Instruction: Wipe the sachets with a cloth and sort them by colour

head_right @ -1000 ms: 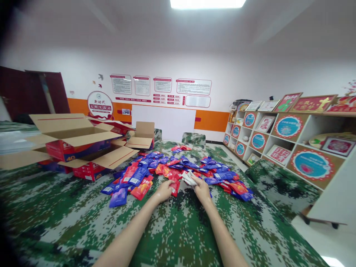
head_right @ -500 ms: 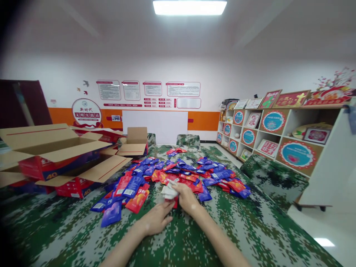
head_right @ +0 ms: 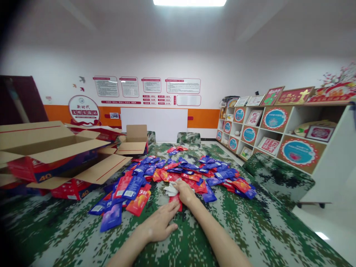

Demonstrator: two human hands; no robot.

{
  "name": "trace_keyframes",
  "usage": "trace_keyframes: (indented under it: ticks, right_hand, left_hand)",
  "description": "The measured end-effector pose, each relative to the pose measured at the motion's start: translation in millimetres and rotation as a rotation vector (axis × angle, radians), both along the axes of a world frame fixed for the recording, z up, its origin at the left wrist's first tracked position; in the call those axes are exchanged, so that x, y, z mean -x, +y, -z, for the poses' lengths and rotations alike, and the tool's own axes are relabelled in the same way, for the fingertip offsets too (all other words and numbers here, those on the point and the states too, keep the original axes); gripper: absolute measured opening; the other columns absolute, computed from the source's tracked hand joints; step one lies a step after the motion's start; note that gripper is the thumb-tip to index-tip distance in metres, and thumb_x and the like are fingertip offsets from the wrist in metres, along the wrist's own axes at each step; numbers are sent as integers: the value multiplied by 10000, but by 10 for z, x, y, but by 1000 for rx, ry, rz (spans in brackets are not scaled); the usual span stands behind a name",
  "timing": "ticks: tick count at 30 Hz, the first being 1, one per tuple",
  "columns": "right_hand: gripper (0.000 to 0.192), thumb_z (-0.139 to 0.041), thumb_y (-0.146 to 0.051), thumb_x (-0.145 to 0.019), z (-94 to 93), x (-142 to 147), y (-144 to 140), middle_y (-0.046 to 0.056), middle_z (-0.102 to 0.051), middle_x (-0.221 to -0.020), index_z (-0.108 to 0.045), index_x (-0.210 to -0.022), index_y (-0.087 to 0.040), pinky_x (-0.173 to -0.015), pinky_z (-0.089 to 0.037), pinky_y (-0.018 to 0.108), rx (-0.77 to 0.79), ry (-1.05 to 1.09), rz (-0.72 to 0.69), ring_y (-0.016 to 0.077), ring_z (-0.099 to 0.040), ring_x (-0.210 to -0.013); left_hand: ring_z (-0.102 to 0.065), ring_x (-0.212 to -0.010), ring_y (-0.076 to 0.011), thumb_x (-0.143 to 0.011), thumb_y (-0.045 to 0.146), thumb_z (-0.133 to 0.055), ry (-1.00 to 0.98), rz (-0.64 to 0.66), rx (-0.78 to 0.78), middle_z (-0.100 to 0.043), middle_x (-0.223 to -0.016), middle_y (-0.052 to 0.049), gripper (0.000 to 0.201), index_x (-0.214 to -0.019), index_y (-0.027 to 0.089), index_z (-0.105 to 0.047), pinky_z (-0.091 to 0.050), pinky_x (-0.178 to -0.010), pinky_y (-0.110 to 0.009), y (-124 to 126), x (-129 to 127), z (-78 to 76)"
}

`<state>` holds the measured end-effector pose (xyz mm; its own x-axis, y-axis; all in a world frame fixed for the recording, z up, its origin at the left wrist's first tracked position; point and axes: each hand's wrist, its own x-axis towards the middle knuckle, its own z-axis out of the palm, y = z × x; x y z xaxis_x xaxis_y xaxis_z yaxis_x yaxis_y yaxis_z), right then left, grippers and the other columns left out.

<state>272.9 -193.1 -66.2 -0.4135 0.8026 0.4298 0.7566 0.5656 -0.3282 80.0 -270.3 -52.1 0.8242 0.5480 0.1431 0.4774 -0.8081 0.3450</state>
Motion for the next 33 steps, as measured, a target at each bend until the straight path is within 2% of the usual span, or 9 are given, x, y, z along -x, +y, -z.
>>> trace_keyframes:
  ticks: [3, 7, 12, 16, 20, 23, 27, 30, 33]
  right_hand:
    - [325, -430, -127, -803, -37, 15, 66, 77, -666, -1001, -682, -998, -194, -872, -437, 319, 28, -7, 48, 194, -582, -953]
    - [482, -386, -30, -723, -190, -18, -33, 71, -651, -1090, -647, -1091, -198, -903, -433, 342, 40, 64, 13, 199, -579, -1003]
    - [535, -378, -33, -740, -384, 21, -558, 59, -587, -1218, -579, -1195, -233, -964, -409, 365, 28, 76, -139, 200, -532, -1111]
    - [561, -378, -45, -771, -260, 79, -895, 84, -477, -1337, -476, -1296, -218, -1035, -343, 394, -2, 25, -180, 198, -419, -1239]
    - [482, -402, -127, -829, -104, 44, -692, 97, -467, -1344, -470, -1299, -207, -1057, -309, 412, -32, -13, -164, 197, -397, -1255]
    - [452, -463, -184, -825, -59, -11, -355, 106, -499, -1314, -500, -1275, -204, -1054, -307, 427, -27, -52, -121, 222, -433, -1223]
    - [427, -409, -145, -838, -10, -46, -43, 124, -530, -1278, -536, -1244, -183, -1028, -344, 401, 2, -49, 7, 222, -462, -1196]
    - [434, -397, -126, -831, -26, -40, 6, 120, -521, -1288, -546, -1235, -179, -1034, -336, 382, 23, -37, 35, 219, -465, -1195]
    - [476, -399, -72, -782, -154, -64, -52, 89, -562, -1249, -576, -1203, -203, -1008, -371, 358, 66, 8, 30, 209, -511, -1150]
  left_hand:
    - [-222, -1336, -253, -819, 411, -496, 10, -16, -3, -229, -1471, -84, 688, -1413, 200, -221, -214, -1090, -407, 6, -5, 40]
    - [-248, -1326, -258, -824, 428, -485, 8, -26, -12, -259, -1460, -91, 659, -1398, 197, -258, -222, -1084, -405, -7, -8, 52]
    - [-294, -1299, -269, -819, 413, -488, -30, -16, -35, -305, -1439, -75, 653, -1394, 220, -247, -244, -1068, -412, -48, -4, -9]
    - [-308, -1286, -281, -811, 399, -503, -61, -15, -46, -335, -1421, -74, 648, -1384, 225, -257, -253, -1060, -425, -61, 2, -36]
    - [-358, -1255, -272, -813, 395, -500, -58, -15, -44, -385, -1385, -85, 616, -1368, 217, -299, -268, -1054, -411, -42, 6, -16]
    - [-312, -1289, -261, -805, 394, -514, -44, -2, -31, -317, -1431, -83, 681, -1400, 212, -238, -249, -1069, -398, -16, 2, 9]
    - [-221, -1335, -263, -809, 411, -508, -17, -12, 1, -232, -1470, -78, 700, -1411, 210, -214, -214, -1087, -410, 12, -1, 51]
    - [-224, -1334, -254, -809, 421, -506, -25, -12, 7, -236, -1468, -82, 704, -1411, 208, -212, -221, -1082, -405, 13, 4, 57]
    - [-291, -1300, -243, -782, 414, -545, -66, -36, 1, -296, -1439, -79, 684, -1381, 217, -281, -256, -1064, -376, 5, -12, 27]
